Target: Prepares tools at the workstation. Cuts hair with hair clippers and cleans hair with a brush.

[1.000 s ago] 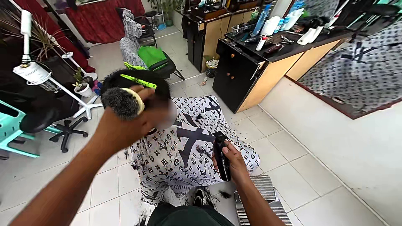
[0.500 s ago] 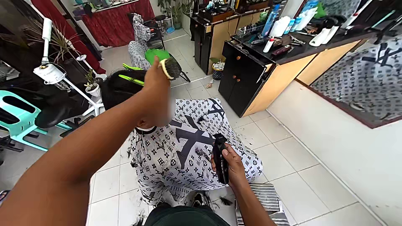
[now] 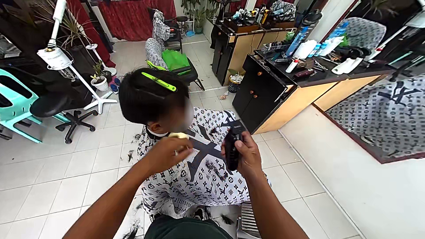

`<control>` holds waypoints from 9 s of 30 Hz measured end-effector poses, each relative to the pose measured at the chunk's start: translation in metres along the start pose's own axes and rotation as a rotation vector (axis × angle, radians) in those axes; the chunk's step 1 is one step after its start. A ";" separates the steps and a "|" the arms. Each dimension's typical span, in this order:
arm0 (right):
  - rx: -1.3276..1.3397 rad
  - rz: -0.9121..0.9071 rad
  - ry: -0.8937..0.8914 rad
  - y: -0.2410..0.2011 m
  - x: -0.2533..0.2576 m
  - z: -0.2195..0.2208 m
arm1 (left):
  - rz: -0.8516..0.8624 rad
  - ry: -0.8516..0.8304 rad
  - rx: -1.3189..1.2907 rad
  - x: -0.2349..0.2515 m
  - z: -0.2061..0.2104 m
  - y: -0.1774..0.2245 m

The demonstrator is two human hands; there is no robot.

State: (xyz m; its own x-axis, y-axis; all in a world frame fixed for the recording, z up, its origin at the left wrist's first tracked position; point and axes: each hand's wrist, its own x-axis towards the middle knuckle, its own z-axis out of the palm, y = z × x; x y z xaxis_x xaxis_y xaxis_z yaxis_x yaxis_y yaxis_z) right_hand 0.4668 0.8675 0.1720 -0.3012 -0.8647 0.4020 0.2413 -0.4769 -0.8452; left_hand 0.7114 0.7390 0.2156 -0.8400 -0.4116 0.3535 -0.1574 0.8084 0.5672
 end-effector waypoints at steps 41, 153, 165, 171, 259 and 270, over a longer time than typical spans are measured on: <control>-0.181 0.354 -0.248 0.047 0.097 0.068 | -0.433 0.700 -0.065 -0.024 -0.023 -0.060; -0.430 0.138 -0.174 0.007 0.051 0.038 | -0.184 0.544 -0.095 -0.046 0.002 -0.023; 0.181 0.146 0.024 0.018 0.011 0.023 | -0.307 0.031 -0.676 0.027 0.004 -0.008; 0.155 0.413 -0.042 0.023 -0.001 0.042 | 0.008 0.455 -0.056 -0.025 -0.015 -0.017; -0.693 0.376 0.156 0.063 0.036 0.150 | -0.267 0.588 -0.209 -0.039 -0.031 -0.091; -0.375 0.520 0.435 0.067 -0.068 0.082 | -0.041 -0.045 -0.658 -0.024 -0.008 -0.056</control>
State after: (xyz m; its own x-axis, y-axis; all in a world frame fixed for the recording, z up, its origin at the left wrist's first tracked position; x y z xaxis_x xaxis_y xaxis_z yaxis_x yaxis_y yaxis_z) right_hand 0.5788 0.8821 0.1170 -0.5886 -0.7862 -0.1883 0.1459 0.1257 -0.9813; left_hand 0.7439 0.7004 0.1815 -0.8633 -0.4068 0.2987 0.1484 0.3610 0.9207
